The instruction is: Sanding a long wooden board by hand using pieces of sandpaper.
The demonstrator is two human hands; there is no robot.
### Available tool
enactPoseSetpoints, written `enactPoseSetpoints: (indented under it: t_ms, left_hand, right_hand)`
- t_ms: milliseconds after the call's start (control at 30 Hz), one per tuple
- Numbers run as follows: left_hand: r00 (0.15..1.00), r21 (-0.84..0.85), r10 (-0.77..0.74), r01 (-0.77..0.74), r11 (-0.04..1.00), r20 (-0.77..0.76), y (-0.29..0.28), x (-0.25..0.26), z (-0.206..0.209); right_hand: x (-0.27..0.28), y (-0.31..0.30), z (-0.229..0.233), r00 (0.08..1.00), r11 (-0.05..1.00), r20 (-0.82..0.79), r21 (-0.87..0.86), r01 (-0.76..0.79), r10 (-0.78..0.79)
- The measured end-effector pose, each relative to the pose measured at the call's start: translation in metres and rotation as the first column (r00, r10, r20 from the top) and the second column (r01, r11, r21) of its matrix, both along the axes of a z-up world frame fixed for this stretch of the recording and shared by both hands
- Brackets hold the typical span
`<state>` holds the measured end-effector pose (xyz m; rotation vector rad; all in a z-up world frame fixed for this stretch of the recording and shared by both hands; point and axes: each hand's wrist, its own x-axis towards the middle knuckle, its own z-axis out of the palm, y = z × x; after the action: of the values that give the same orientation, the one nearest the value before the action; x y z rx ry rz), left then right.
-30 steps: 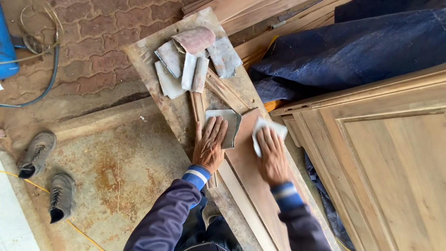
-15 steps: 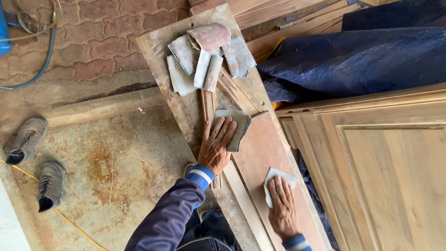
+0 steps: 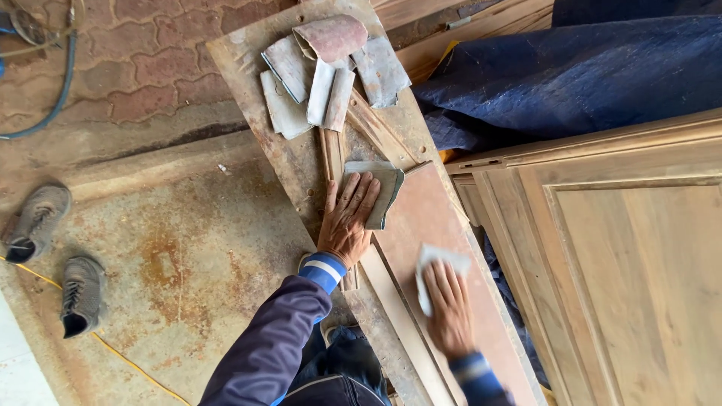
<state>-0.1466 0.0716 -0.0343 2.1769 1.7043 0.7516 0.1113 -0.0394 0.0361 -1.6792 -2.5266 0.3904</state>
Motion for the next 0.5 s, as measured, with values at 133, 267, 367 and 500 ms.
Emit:
enactPoseSetpoints:
  t_ms: [133, 267, 367, 500]
  left_hand:
    - [0.999, 0.01, 0.01, -0.011, 1.0, 0.047, 0.002, 0.0, 0.003]
    - [1.0, 0.01, -0.007, 0.007, 1.0, 0.01, 0.002, 0.001, 0.001]
    - [1.0, 0.017, -0.009, 0.009, 1.0, -0.019, 0.001, 0.002, 0.0]
    - [0.999, 0.027, -0.013, 0.014, 1.0, -0.051, 0.001, 0.0, 0.002]
  right_hand:
    - [0.046, -0.081, -0.018, 0.989, 0.99, 0.069, -0.044, 0.132, -0.129]
    - [0.01, -0.019, -0.015, 0.994, 0.993, -0.071, 0.079, 0.09, -0.085]
    - [-0.026, 0.056, -0.01, 0.997, 0.994, -0.065, 0.101, 0.045, -0.039]
    - [-0.03, 0.08, -0.013, 0.998, 0.993, 0.028, 0.108, 0.047, -0.05]
